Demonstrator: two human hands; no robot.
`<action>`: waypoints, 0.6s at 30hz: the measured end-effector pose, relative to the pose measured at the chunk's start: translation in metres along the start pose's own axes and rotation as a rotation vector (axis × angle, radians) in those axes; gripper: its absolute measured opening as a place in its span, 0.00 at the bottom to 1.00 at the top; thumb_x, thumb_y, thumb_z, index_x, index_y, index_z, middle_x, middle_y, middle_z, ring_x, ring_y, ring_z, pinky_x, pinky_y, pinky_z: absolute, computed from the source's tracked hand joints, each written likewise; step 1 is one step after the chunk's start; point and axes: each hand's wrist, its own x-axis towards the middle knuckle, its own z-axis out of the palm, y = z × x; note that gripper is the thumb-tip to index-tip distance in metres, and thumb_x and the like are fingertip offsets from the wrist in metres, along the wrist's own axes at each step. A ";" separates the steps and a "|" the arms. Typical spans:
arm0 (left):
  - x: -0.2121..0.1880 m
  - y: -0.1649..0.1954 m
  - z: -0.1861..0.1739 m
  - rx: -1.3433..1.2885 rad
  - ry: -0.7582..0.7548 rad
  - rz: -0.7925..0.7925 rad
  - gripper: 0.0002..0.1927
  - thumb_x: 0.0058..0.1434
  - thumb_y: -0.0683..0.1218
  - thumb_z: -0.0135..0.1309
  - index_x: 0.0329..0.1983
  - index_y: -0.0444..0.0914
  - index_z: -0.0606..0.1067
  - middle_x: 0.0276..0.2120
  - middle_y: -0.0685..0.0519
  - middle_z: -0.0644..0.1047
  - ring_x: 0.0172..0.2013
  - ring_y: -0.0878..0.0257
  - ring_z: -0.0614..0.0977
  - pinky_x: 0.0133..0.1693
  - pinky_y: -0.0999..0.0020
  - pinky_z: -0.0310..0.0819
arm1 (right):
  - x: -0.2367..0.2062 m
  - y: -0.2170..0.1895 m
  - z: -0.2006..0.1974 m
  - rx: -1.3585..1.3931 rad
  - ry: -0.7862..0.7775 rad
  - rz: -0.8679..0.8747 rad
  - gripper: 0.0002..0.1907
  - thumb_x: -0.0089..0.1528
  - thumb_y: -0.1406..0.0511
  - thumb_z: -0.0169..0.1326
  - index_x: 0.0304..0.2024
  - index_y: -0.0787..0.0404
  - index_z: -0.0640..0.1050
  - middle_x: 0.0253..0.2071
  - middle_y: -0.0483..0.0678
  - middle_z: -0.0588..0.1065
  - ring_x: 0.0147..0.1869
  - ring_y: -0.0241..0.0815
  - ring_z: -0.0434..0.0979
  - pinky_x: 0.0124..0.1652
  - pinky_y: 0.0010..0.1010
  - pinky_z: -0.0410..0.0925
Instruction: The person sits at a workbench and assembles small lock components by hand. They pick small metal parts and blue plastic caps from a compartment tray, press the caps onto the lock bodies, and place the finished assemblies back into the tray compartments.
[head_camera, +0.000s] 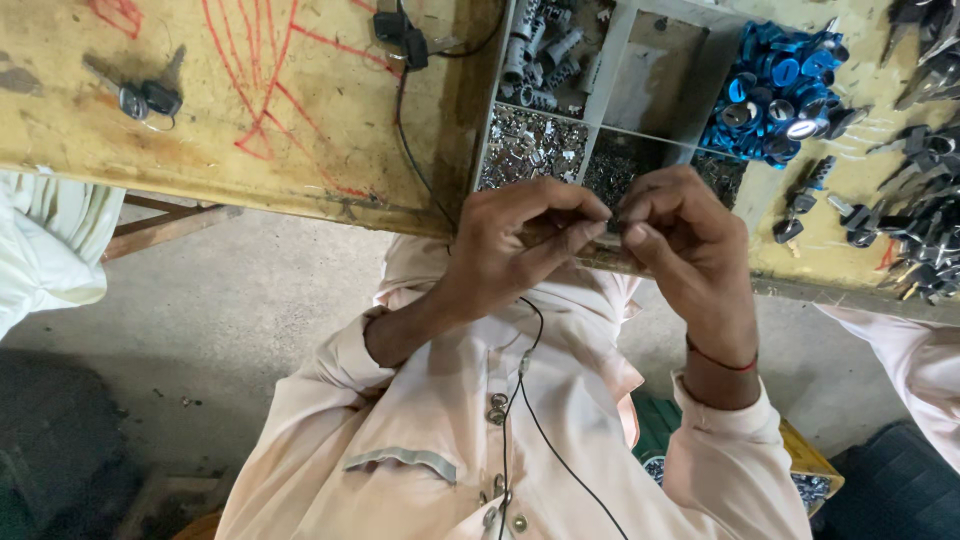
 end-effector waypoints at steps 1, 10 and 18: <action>-0.001 -0.002 0.007 -0.162 -0.003 -0.052 0.07 0.70 0.37 0.59 0.49 0.33 0.78 0.39 0.51 0.82 0.38 0.66 0.85 0.41 0.71 0.83 | -0.005 0.004 0.003 0.160 0.010 0.034 0.08 0.71 0.68 0.57 0.44 0.67 0.73 0.50 0.47 0.70 0.43 0.32 0.73 0.40 0.24 0.68; -0.002 -0.021 0.021 -0.440 -0.072 -0.017 0.08 0.73 0.36 0.57 0.53 0.33 0.79 0.35 0.48 0.83 0.36 0.63 0.88 0.38 0.72 0.87 | -0.021 0.026 0.012 0.442 0.072 -0.002 0.11 0.75 0.63 0.53 0.47 0.67 0.72 0.48 0.46 0.70 0.42 0.31 0.70 0.39 0.22 0.66; -0.002 -0.011 0.015 -0.009 -0.061 0.147 0.11 0.72 0.33 0.55 0.55 0.34 0.78 0.43 0.49 0.83 0.41 0.65 0.87 0.42 0.72 0.88 | -0.025 0.030 0.014 0.251 0.151 -0.091 0.08 0.74 0.67 0.55 0.47 0.67 0.73 0.48 0.46 0.69 0.42 0.30 0.71 0.41 0.20 0.67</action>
